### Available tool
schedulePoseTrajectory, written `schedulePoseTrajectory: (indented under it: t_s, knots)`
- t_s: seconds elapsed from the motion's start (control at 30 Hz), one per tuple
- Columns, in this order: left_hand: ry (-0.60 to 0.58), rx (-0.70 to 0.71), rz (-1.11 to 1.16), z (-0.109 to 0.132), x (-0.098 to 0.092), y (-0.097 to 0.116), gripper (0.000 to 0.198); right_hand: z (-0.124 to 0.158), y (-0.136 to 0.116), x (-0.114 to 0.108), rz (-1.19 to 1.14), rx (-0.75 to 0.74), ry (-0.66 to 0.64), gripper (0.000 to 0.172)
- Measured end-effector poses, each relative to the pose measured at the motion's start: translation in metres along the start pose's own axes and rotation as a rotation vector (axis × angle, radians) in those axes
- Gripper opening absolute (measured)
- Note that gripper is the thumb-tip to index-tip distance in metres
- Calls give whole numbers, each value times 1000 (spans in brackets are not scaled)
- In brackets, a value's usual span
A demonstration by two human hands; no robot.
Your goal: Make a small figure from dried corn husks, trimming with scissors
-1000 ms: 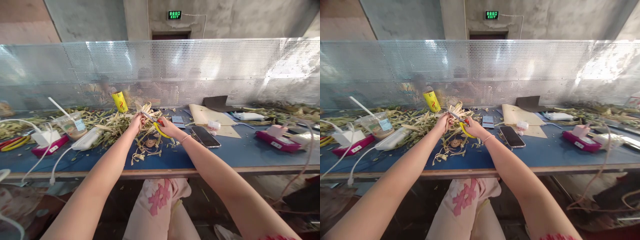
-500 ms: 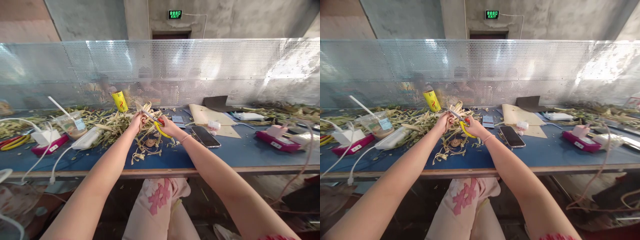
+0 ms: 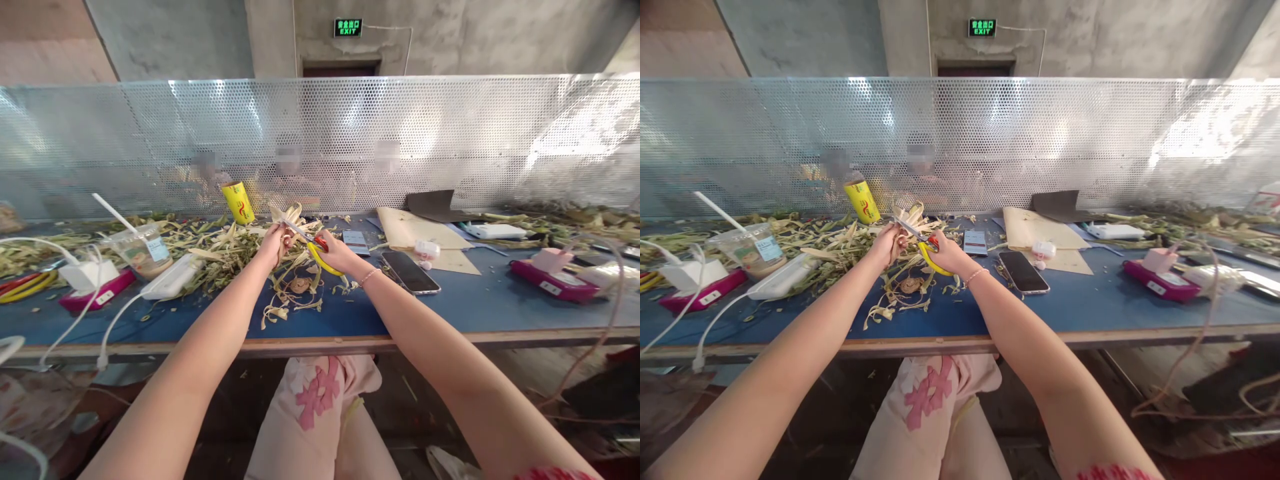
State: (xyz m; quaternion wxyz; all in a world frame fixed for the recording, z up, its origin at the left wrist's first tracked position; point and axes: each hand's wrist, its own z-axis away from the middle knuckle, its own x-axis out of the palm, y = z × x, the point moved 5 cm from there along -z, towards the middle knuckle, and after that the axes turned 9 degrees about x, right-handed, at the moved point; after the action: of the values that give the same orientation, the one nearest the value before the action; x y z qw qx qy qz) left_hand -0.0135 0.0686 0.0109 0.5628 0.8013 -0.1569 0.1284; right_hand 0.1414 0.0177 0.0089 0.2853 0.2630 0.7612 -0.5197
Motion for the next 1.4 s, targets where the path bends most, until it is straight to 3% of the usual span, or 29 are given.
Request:
schedulePoseTrajectory:
  t_s: [0.23,0.7,1.03,1.27,1.4]
  knots:
    - [-3,-6,7,2,2,1,15,0,0,0,-17,-7,5,45]
    - [22,-21,-14,-2,-3,-4,13,-3,1,3,45,26,-71,32]
    - [31,-30,-26,1,1,-2,12,0,-5,2,54,-35,-83,27]
    - [25,-48,17,0,2,-2,10,-4,-4,-1,45,-14,-28,19]
    - [32,-71,12,3,5,1,8,-11,4,2,-45,24,20,24]
